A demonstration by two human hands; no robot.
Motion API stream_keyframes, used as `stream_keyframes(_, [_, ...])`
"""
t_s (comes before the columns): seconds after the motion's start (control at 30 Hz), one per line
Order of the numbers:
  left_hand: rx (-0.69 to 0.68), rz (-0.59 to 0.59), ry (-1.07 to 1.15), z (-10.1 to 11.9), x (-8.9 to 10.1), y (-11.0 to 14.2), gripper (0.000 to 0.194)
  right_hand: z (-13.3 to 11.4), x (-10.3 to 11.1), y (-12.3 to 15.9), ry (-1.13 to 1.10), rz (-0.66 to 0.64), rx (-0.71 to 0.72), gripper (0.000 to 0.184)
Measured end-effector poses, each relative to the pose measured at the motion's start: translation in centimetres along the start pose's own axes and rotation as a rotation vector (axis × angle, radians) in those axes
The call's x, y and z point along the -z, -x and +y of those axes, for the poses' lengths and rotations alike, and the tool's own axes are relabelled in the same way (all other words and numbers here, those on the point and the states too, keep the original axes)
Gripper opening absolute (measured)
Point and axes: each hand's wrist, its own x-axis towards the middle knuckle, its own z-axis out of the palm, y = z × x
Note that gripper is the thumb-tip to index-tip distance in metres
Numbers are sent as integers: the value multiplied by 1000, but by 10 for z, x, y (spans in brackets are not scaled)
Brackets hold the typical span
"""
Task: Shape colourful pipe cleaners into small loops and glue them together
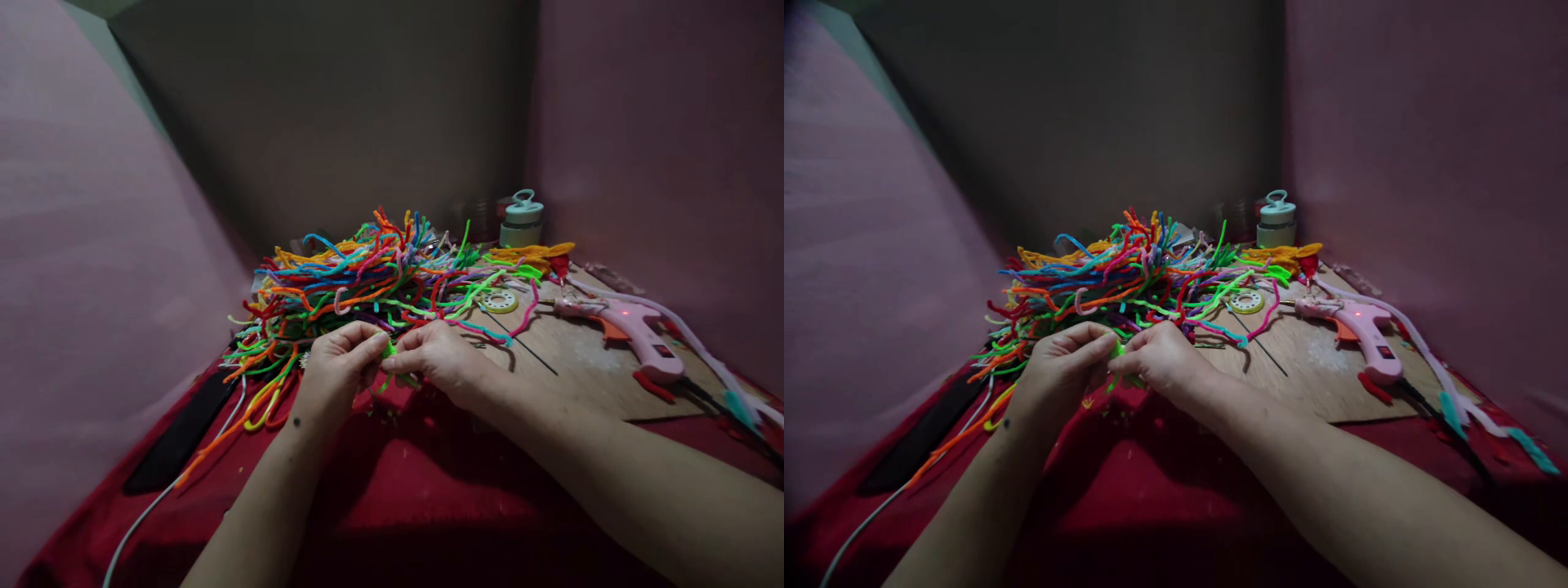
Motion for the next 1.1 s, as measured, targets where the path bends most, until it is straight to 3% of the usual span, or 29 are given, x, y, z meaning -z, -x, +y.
stream_keyframes(0.1, [44,42,-7,1,-3,1,21,1,-1,0,-62,-6,-48,20])
stream_keyframes(0.27, [192,-55,241,-2,-5,0,22,-2,-1,1,-113,-67,-67,22])
stream_keyframes(0.47, [-76,146,47,-1,-3,-3,18,-2,0,0,-91,17,-9,23])
stream_keyframes(0.6, [46,-44,-88,2,5,-3,23,0,3,-4,-154,136,56,23])
stream_keyframes(0.67, [34,-105,-211,2,5,-1,20,2,5,-6,-155,160,68,22])
stream_keyframes(0.83, [-333,80,-518,-5,-2,2,16,4,5,-8,-2,262,101,27])
stream_keyframes(0.9, [-418,149,-580,-9,-4,2,15,5,4,-7,54,295,114,29])
stream_keyframes(1.0, [-446,216,-572,-13,-5,0,15,6,3,-7,74,322,112,31])
stream_keyframes(1.1, [-313,219,-390,-11,-4,-4,16,5,4,-8,-58,322,103,30])
